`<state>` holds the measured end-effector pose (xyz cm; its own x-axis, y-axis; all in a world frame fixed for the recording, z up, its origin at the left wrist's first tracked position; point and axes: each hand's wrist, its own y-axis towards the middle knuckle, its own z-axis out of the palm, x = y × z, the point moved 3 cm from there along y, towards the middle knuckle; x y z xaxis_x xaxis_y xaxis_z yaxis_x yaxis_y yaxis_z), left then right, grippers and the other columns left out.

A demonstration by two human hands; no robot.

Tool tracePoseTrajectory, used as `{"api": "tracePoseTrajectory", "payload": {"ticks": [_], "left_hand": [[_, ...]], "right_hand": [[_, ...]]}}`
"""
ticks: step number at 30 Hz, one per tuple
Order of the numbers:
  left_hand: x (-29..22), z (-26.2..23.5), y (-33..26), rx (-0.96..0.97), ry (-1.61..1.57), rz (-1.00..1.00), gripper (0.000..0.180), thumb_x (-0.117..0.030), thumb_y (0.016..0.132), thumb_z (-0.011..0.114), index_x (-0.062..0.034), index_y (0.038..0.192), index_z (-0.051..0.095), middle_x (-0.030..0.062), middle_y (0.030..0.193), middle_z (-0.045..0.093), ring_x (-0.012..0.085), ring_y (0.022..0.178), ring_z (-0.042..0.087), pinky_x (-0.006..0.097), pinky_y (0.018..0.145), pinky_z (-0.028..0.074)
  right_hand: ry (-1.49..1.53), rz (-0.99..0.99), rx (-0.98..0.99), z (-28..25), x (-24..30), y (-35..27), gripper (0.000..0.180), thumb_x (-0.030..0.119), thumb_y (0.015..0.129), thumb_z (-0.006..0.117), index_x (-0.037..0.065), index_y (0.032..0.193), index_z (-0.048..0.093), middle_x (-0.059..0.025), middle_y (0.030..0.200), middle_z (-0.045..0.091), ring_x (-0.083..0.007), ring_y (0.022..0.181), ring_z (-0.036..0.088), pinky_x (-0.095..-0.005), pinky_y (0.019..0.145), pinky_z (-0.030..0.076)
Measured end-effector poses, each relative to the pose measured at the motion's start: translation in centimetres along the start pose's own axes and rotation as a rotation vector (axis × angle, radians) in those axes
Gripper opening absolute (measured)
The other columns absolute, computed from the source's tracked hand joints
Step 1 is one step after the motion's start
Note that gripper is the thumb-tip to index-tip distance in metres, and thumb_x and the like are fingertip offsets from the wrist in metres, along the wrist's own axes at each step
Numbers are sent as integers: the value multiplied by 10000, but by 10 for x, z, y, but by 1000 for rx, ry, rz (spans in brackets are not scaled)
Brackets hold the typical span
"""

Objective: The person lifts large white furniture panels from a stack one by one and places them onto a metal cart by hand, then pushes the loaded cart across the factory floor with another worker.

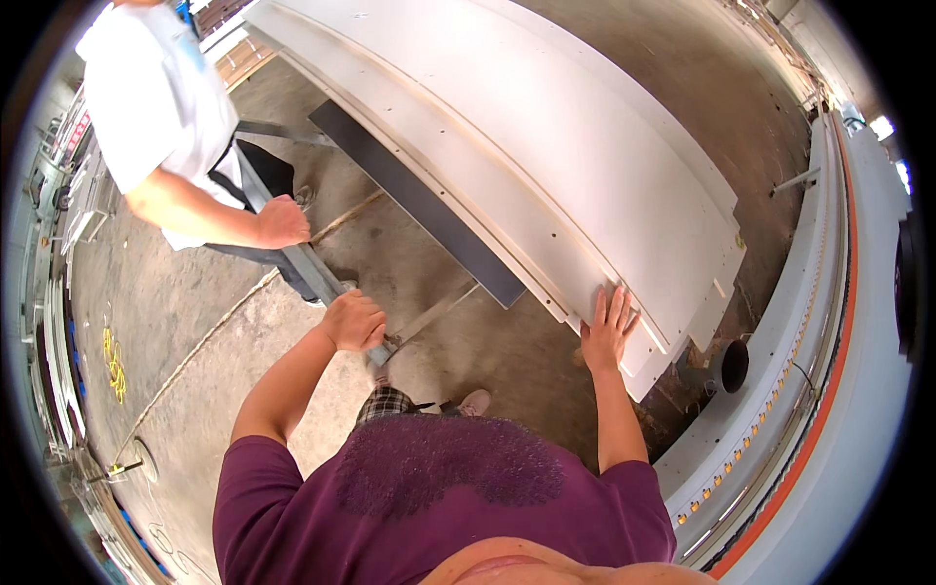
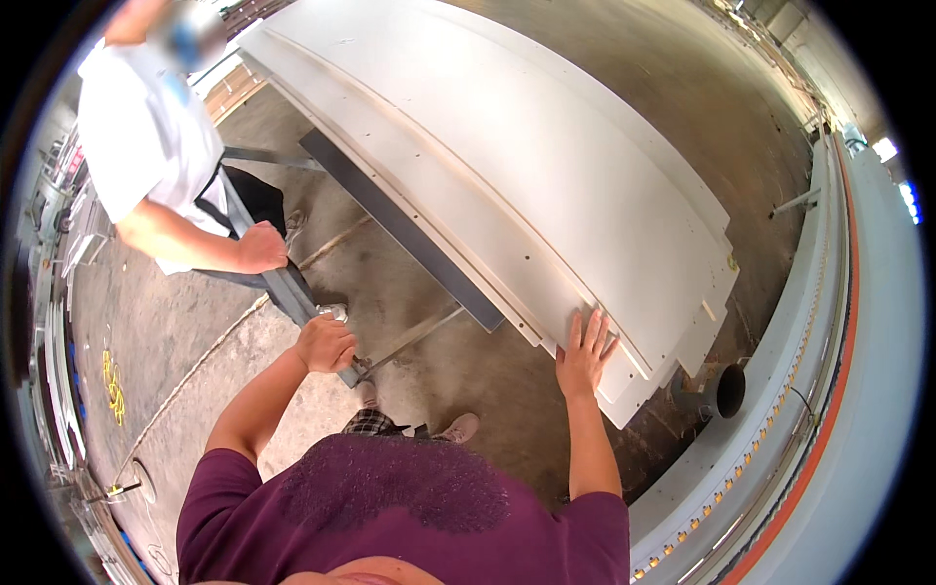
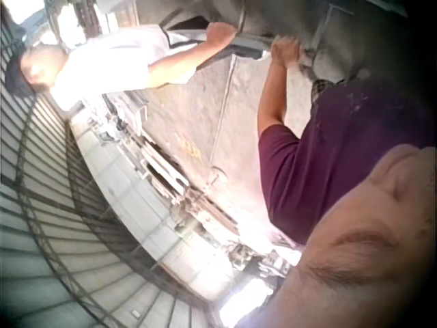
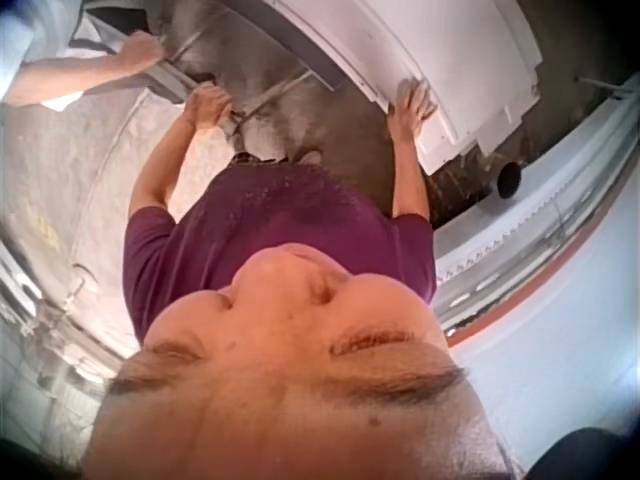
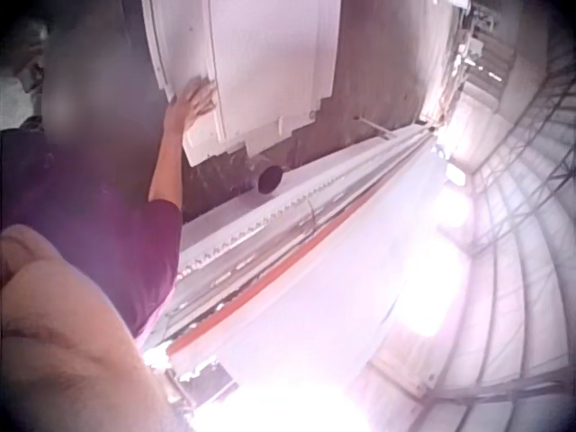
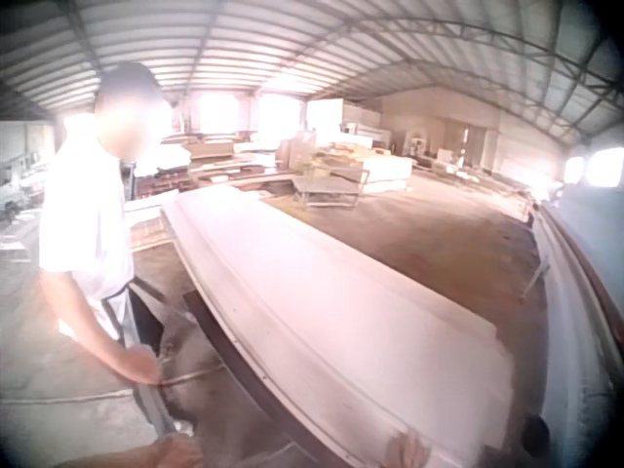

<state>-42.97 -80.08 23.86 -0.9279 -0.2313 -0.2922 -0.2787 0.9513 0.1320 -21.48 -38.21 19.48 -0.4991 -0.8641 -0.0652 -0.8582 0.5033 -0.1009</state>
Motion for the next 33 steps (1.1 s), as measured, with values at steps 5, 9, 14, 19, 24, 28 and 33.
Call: {"api": "tracePoseTrajectory", "payload": {"ticks": [5,9,14,19,24,28,33], "left_hand": [[15,-12,13,36,24,33,192,-245,754,595,-137,600,554,42,573,526,239,584,554,384,590,405],[17,-13,18,48,-23,17,197,-226,754,607,-133,586,567,44,568,540,242,576,551,380,588,404],[21,-16,30,23,-67,65,164,-198,736,625,-127,594,583,34,576,548,226,574,544,364,589,410],[35,-23,46,34,-50,68,151,-190,731,622,-124,598,594,25,566,542,207,555,541,353,584,410],[44,-27,60,28,-60,52,170,-191,720,624,-127,574,566,25,556,532,211,560,553,357,578,414],[52,-36,75,79,-37,36,168,-201,714,629,-132,574,565,28,558,532,223,559,555,362,572,418],[55,-41,82,101,-27,40,143,-203,712,624,-140,594,575,20,571,537,226,564,560,367,567,422]], "right_hand": [[102,87,97,-31,14,-3,968,343,717,792,199,1500,241,-124,1585,55,-330,1460,75,-582,1153,77],[116,117,94,-21,9,5,1046,359,640,848,271,1496,252,-91,1591,38,-319,1462,68,-565,1161,69],[84,174,205,-29,7,4,1086,408,639,840,322,1508,193,-73,1593,34,-299,1466,48,-565,1165,57],[83,204,217,-19,9,14,1097,409,634,842,318,1509,187,-80,1593,21,-299,1467,32,-562,1165,45],[91,209,224,-19,9,17,1098,408,645,839,297,1513,176,-89,1593,19,-305,1468,21,-568,1162,36],[82,218,249,-18,10,23,1108,429,655,830,281,1518,151,-112,1591,9,-320,1468,9,-590,1151,19],[85,221,254,-17,6,21,1113,440,654,824,278,1519,144,-131,1589,-17,-338,1466,-2,-606,1143,15]]}}
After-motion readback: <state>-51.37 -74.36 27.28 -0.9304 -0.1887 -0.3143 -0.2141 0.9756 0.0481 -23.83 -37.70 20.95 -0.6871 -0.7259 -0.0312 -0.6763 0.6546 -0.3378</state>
